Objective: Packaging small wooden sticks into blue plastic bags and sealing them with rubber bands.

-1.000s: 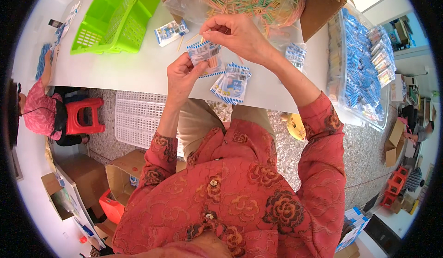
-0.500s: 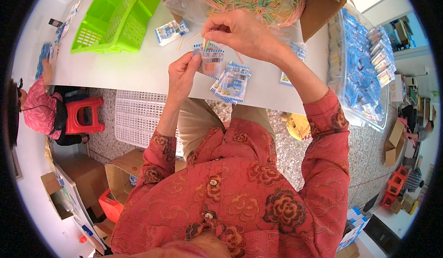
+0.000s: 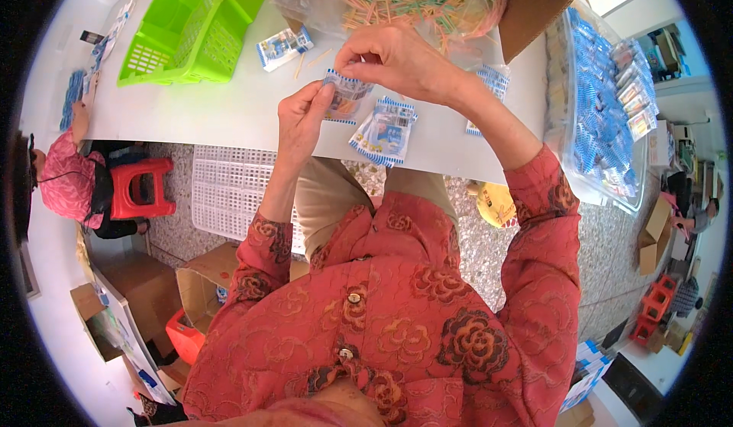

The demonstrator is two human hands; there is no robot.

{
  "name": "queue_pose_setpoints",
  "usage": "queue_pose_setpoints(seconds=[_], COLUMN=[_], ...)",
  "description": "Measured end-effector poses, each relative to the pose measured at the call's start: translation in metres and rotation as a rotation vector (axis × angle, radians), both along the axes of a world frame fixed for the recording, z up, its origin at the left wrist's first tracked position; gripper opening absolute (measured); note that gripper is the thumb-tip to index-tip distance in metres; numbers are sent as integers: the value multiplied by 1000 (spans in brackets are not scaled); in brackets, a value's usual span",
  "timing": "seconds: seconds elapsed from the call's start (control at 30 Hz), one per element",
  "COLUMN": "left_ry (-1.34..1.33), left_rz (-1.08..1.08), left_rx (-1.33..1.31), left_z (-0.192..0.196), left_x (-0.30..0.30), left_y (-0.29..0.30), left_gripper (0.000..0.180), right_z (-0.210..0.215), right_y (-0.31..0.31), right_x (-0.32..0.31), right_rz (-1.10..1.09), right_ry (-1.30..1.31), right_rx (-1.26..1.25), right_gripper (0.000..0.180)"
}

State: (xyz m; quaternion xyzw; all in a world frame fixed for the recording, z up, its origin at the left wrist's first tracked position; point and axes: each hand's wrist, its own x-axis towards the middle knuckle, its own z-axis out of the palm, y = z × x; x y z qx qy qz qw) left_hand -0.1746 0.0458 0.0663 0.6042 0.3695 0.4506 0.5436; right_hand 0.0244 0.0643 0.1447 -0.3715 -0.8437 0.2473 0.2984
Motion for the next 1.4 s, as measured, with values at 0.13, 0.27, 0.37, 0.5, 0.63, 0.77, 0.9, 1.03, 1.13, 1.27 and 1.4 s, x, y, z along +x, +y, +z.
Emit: queue_pose_setpoints(seconds=[0.13, 0.27, 0.37, 0.5, 0.63, 0.77, 0.9, 1.03, 1.13, 1.27, 1.4], left_ry=[-4, -34, -74, -269, -439, -484, -322, -313, -320, -189, 113], left_rz=[26, 23, 39, 73, 79, 68, 55, 47, 27, 37, 119], left_rx=[17, -6, -38, -201, -230, -220, -157, -116, -116, -52, 152], left_z=[1, 1, 0, 11, 2, 7, 8, 0, -1, -2, -6], left_x=[3, 3, 3, 0, 2, 6, 5, 1, 2, -7, -15], left_y=[-1, -1, -3, -2, 3, 0, -1, 0, 0, 6, 16], left_gripper=[24, 24, 25, 27, 29, 23, 19, 23, 22, 24, 26], right_z=[0, -10, -13, -17, -25, -51, -46, -47, -51, -54, -66], right_y=[0, 1, 2, 4, -9, -17, -20, -21, -23, -20, -13], right_x=[-4, -7, -4, -6, -9, -10, -11, -10, -8, -7, -16], right_rz=[-84, -100, -75, -105, -191, -143, -169, -179, -212, -235, -280], right_ry=[222, 279, 126, 231, 409, 381, 367, 419, 479, 465, 546], right_rx=[-205, -251, -21, 138, -331, -421, -357, -406, -454, -377, -338], right_gripper=[7, 10, 12, 17, 19, 14, 13, 13, 12, 13, 11])
